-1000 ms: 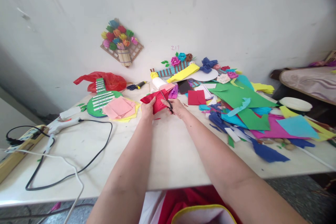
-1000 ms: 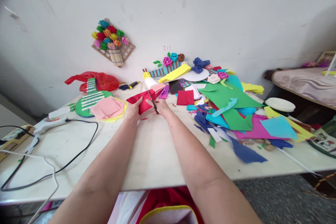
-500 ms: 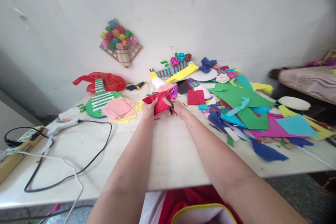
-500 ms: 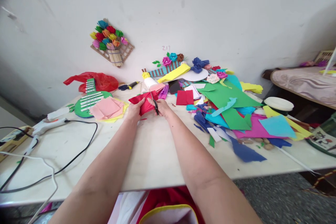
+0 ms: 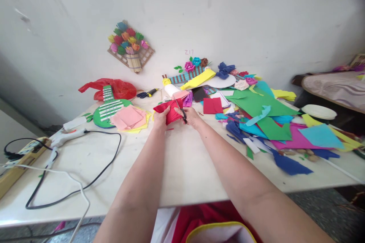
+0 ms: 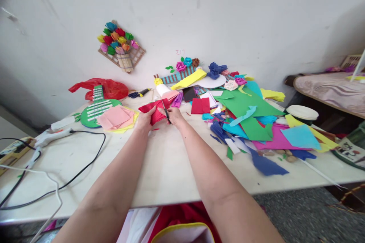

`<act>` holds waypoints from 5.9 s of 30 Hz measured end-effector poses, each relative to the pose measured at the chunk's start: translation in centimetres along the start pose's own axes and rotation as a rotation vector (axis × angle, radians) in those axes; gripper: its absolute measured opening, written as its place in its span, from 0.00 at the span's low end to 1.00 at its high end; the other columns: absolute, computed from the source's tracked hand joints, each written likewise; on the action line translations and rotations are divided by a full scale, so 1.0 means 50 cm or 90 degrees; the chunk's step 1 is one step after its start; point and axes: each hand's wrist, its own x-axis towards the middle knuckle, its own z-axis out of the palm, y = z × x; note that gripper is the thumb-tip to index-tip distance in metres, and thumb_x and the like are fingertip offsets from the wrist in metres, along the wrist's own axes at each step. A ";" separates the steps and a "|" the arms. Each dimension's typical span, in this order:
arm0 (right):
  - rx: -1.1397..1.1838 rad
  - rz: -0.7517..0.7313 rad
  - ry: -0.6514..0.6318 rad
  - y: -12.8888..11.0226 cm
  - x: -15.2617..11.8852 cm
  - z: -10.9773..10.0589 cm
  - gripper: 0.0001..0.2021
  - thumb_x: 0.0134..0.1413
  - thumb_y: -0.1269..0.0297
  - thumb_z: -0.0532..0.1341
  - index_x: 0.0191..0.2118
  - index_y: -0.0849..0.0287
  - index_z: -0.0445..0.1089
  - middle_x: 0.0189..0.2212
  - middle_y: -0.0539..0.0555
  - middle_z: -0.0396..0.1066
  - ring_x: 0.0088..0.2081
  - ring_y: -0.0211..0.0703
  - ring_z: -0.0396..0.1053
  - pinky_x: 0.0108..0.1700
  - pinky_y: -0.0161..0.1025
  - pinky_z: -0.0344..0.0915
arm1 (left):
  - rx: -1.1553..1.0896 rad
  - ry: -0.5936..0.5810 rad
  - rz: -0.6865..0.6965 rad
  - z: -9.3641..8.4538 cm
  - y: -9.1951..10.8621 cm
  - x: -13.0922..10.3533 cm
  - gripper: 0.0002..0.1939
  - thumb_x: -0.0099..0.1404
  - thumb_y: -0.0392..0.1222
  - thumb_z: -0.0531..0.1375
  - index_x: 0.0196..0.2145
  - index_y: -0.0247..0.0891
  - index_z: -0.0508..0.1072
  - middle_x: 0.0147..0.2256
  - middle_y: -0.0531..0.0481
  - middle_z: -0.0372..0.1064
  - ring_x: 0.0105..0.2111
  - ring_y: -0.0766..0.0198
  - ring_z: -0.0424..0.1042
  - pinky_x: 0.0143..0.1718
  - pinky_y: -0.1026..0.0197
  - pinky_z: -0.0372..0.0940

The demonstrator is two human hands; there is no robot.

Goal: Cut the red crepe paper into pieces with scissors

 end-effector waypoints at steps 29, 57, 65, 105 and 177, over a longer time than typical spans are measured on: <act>0.011 0.022 0.017 0.004 0.003 -0.006 0.23 0.38 0.42 0.64 0.22 0.57 0.59 0.11 0.44 0.52 0.12 0.31 0.57 0.10 0.27 0.40 | 0.012 -0.005 -0.009 -0.001 -0.005 0.000 0.18 0.41 0.35 0.70 0.32 0.33 0.73 0.33 0.43 0.74 0.33 0.55 0.75 0.39 0.50 0.70; 0.103 -0.103 -0.079 -0.028 -0.002 -0.071 0.19 0.45 0.48 0.62 0.31 0.62 0.70 0.24 0.53 0.71 0.24 0.33 0.66 0.17 0.26 0.58 | -0.079 0.105 0.066 -0.006 0.010 0.000 0.13 0.49 0.36 0.65 0.35 0.35 0.70 0.34 0.45 0.73 0.36 0.57 0.75 0.39 0.52 0.71; -0.123 0.007 0.133 0.020 0.043 -0.056 0.08 0.37 0.64 0.69 0.25 0.61 0.72 0.15 0.49 0.66 0.15 0.35 0.64 0.09 0.28 0.51 | -0.101 0.137 0.072 -0.008 0.015 0.006 0.07 0.54 0.34 0.61 0.33 0.36 0.70 0.33 0.46 0.73 0.38 0.57 0.74 0.40 0.53 0.70; -0.637 -0.058 0.294 0.026 0.122 -0.072 0.19 0.52 0.72 0.53 0.49 0.56 0.70 0.48 0.55 0.70 0.48 0.44 0.67 0.46 0.34 0.61 | -0.186 0.153 0.063 -0.017 0.020 0.011 0.08 0.57 0.32 0.59 0.36 0.34 0.70 0.36 0.43 0.73 0.41 0.56 0.73 0.42 0.53 0.69; -0.180 -0.031 0.214 0.037 0.042 -0.069 0.07 0.46 0.64 0.60 0.23 0.59 0.66 0.16 0.45 0.62 0.18 0.36 0.62 0.20 0.34 0.64 | 0.030 0.004 -0.052 0.014 -0.005 -0.004 0.08 0.53 0.39 0.65 0.29 0.32 0.71 0.23 0.46 0.72 0.29 0.59 0.75 0.36 0.56 0.70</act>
